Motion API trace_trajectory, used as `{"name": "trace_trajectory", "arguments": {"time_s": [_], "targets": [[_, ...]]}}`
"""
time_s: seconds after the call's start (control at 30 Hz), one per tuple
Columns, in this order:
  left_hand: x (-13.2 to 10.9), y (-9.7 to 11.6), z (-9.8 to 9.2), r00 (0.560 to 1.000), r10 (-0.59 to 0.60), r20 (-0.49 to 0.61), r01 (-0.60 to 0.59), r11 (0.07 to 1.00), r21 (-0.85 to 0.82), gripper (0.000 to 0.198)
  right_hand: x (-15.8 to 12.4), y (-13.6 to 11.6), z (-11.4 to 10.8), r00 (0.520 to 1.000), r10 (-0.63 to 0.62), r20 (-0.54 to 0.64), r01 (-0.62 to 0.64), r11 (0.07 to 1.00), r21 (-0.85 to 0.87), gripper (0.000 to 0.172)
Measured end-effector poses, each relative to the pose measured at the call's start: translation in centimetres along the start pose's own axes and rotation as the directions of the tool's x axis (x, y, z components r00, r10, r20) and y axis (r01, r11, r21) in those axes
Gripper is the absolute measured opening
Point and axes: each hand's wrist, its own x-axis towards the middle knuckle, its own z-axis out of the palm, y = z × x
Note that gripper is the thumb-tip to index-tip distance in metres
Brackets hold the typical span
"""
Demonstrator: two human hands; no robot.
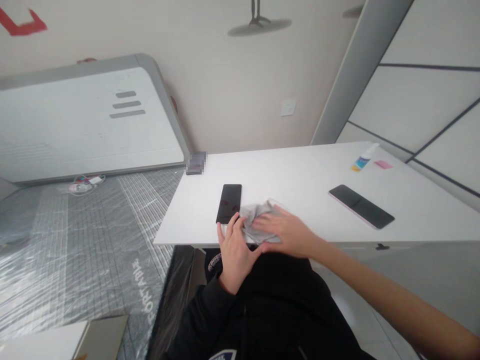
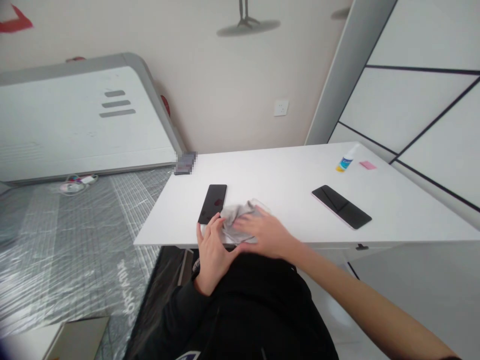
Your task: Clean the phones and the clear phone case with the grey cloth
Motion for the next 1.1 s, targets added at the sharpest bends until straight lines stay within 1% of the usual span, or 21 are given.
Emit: {"name": "trace_trajectory", "arguments": {"time_s": [0.07, 0.17, 0.2, 0.23, 0.3, 0.33, 0.43, 0.47, 0.5, 0.53, 0.57, 0.6, 0.7, 0.73, 0.8, 0.83, 0.87, 0.97, 1.0, 1.03, 1.1], "targets": [[0.0, 0.0, 0.0, 1.000, 0.014, -0.011, -0.014, 1.000, 0.002, 0.069, 0.2, -0.3, 0.1, 0.993, 0.110, -0.042, -0.113, 0.991, -0.072, 0.060], [-0.1, 0.0, 0.1, 1.000, 0.020, -0.014, -0.020, 1.000, -0.003, 0.067, 0.2, -0.6, 0.4, 0.999, -0.034, 0.010, 0.034, 0.999, -0.008, 0.099], [-0.1, 0.0, 0.0, 1.000, 0.019, -0.014, -0.019, 1.000, -0.003, 0.066, 0.1, -0.6, 0.5, 0.999, -0.034, 0.021, 0.033, 0.999, 0.008, 0.090], [-0.1, 0.1, 0.0, 1.000, 0.019, -0.014, -0.019, 1.000, 0.000, 0.066, 0.0, -0.5, 0.6, 1.000, 0.020, 0.006, -0.019, 1.000, -0.021, 0.074], [-0.1, 0.1, 0.0, 1.000, 0.022, -0.013, -0.022, 1.000, 0.005, 0.066, -0.4, -0.2, 0.5, 0.991, 0.129, -0.045, -0.133, 0.987, -0.089, 0.063], [-0.1, 0.2, 0.0, 1.000, 0.026, -0.010, -0.026, 1.000, 0.007, 0.066, -0.6, -0.1, 0.5, 0.992, 0.120, -0.050, -0.124, 0.988, -0.090, 0.067], [-0.1, 0.3, 0.0, 1.000, 0.028, 0.001, -0.028, 0.999, 0.016, 0.070, -1.5, 0.4, -0.1, 0.999, -0.049, 0.015, 0.049, 0.999, 0.011, 0.083], [-0.1, 0.3, 0.0, 1.000, 0.028, 0.001, -0.028, 0.999, 0.021, 0.070, -1.7, 0.6, -0.4, 0.998, -0.054, 0.024, 0.054, 0.998, 0.019, 0.074], [-0.1, 0.4, 0.0, 0.999, 0.033, 0.000, -0.033, 0.999, 0.026, 0.070, -2.0, 0.9, -0.8, 1.000, -0.018, 0.017, 0.018, 1.000, -0.010, 0.059], [-0.1, 0.4, 0.0, 0.999, 0.040, -0.004, -0.039, 0.999, 0.030, 0.069, -2.1, 1.1, -1.1, 0.999, 0.033, 0.001, -0.033, 0.998, -0.053, 0.051], [-0.2, 0.4, -0.1, 0.999, 0.048, -0.009, -0.047, 0.998, 0.032, 0.068, -2.3, 1.2, -1.3, 0.998, 0.064, -0.014, -0.065, 0.995, -0.079, 0.050], [-0.2, 0.4, 0.0, 0.998, 0.056, -0.014, -0.056, 0.998, 0.032, 0.067, -2.3, 1.2, -1.5, 0.998, 0.060, -0.014, -0.061, 0.995, -0.085, 0.056], [-0.2, 0.2, 0.0, 0.998, 0.063, -0.031, -0.062, 0.998, 0.024, 0.068, -2.3, 1.1, -1.3, 0.995, -0.082, 0.061, 0.083, 0.997, -0.007, 0.080], [-0.2, 0.1, 0.1, 0.998, 0.061, -0.036, -0.060, 0.998, 0.025, 0.069, -2.2, 1.1, -1.2, 0.992, -0.101, 0.070, 0.100, 0.995, 0.012, 0.078], [-0.2, 0.0, 0.1, 0.997, 0.062, -0.037, -0.061, 0.998, 0.030, 0.070, -2.0, 1.2, -0.9, 1.000, 0.009, 0.008, -0.009, 0.998, -0.056, 0.065], [-0.2, 0.0, 0.2, 0.997, 0.063, -0.035, -0.062, 0.998, 0.032, 0.070, -1.9, 1.2, -0.7, 0.997, 0.066, -0.026, -0.068, 0.994, -0.086, 0.062], [-0.2, 0.0, 0.2, 0.997, 0.065, -0.033, -0.064, 0.997, 0.031, 0.070, -1.8, 1.2, -0.5, 0.996, 0.077, -0.036, -0.080, 0.993, -0.090, 0.064], [-0.2, 0.1, 0.3, 0.998, 0.059, -0.039, -0.058, 0.998, 0.015, 0.069, -1.4, 0.9, 0.0, 0.996, -0.076, 0.039, 0.075, 0.997, 0.022, 0.083], [-0.2, 0.1, 0.3, 0.997, 0.056, -0.047, -0.055, 0.998, 0.014, 0.069, -1.3, 0.8, 0.1, 0.996, -0.079, 0.046, 0.077, 0.996, 0.033, 0.078], [-0.2, 0.1, 0.3, 0.997, 0.058, -0.053, -0.057, 0.998, 0.015, 0.070, -1.1, 0.7, 0.2, 0.999, -0.017, 0.029, 0.017, 1.000, 0.002, 0.065], [-0.1, 0.2, 0.3, 0.996, 0.067, -0.061, -0.065, 0.998, 0.019, 0.069, -0.8, 0.6, 0.3, 0.994, 0.108, -0.018, -0.109, 0.991, -0.082, 0.057]]}}
